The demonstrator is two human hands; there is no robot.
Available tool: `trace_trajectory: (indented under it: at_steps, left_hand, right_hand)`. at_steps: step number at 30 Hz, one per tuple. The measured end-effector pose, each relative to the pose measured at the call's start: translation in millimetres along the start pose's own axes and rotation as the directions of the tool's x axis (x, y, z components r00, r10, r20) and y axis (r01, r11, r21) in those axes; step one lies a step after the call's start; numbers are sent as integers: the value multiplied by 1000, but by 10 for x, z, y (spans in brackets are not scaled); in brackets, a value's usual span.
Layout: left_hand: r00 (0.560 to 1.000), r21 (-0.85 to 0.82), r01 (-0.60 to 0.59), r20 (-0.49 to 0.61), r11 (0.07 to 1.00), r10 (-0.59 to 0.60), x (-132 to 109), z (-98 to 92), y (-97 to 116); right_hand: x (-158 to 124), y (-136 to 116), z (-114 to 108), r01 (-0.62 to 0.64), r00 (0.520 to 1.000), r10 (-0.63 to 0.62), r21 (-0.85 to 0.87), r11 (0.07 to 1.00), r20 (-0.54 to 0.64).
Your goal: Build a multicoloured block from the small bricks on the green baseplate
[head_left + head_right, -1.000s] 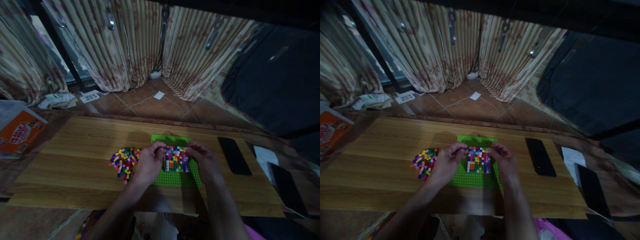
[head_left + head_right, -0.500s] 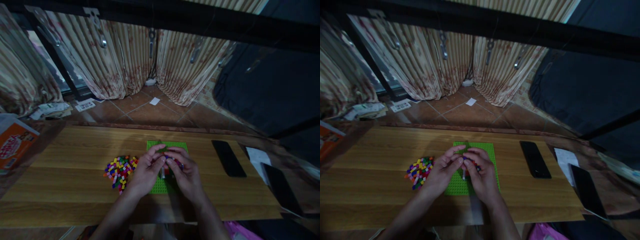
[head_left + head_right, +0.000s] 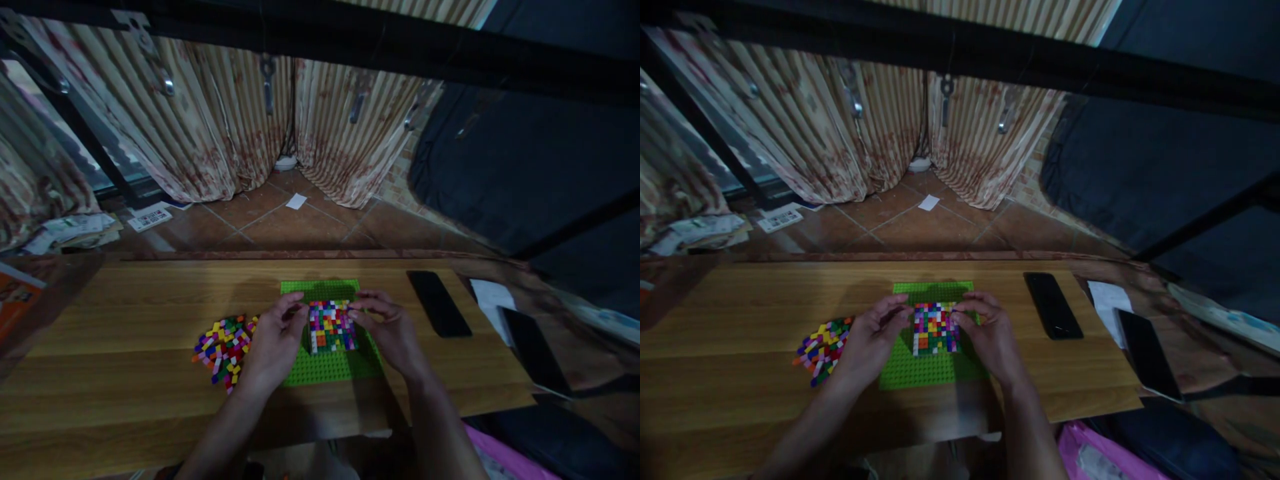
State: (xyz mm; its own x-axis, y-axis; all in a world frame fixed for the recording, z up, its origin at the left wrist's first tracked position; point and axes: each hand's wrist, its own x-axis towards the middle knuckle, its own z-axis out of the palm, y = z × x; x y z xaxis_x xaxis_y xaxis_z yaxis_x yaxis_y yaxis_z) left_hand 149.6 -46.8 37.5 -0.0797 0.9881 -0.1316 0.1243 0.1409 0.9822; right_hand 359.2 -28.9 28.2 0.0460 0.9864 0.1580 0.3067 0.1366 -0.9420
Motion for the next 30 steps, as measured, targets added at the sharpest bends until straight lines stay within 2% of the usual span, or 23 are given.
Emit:
trace_trajectory:
  at_steps: [4, 12, 20, 25, 30]
  left_hand:
    - [1000, 55, -11, -21, 998, 12, 7, -16, -7]
    - [1000, 188, -8, 27, 982, 3, -17, -12, 29]
    - [995, 212, 13, 93, 977, -34, -54, 36, 136]
    - [997, 234, -27, 78, 972, 9, -58, 47, 84]
    - [996, 232, -78, 51, 970, 68, -26, 0, 46]
  right_hand:
    - [16, 74, 27, -28, 995, 30, -21, 999, 92]
    - [76, 60, 110, -38, 997, 36, 28, 999, 66]
    - [95, 95, 134, -255, 965, 233, 223, 941, 119]
    - [84, 59, 123, -255, 963, 230, 205, 945, 139]
    - [59, 22, 150, -259, 964, 243, 178, 949, 104]
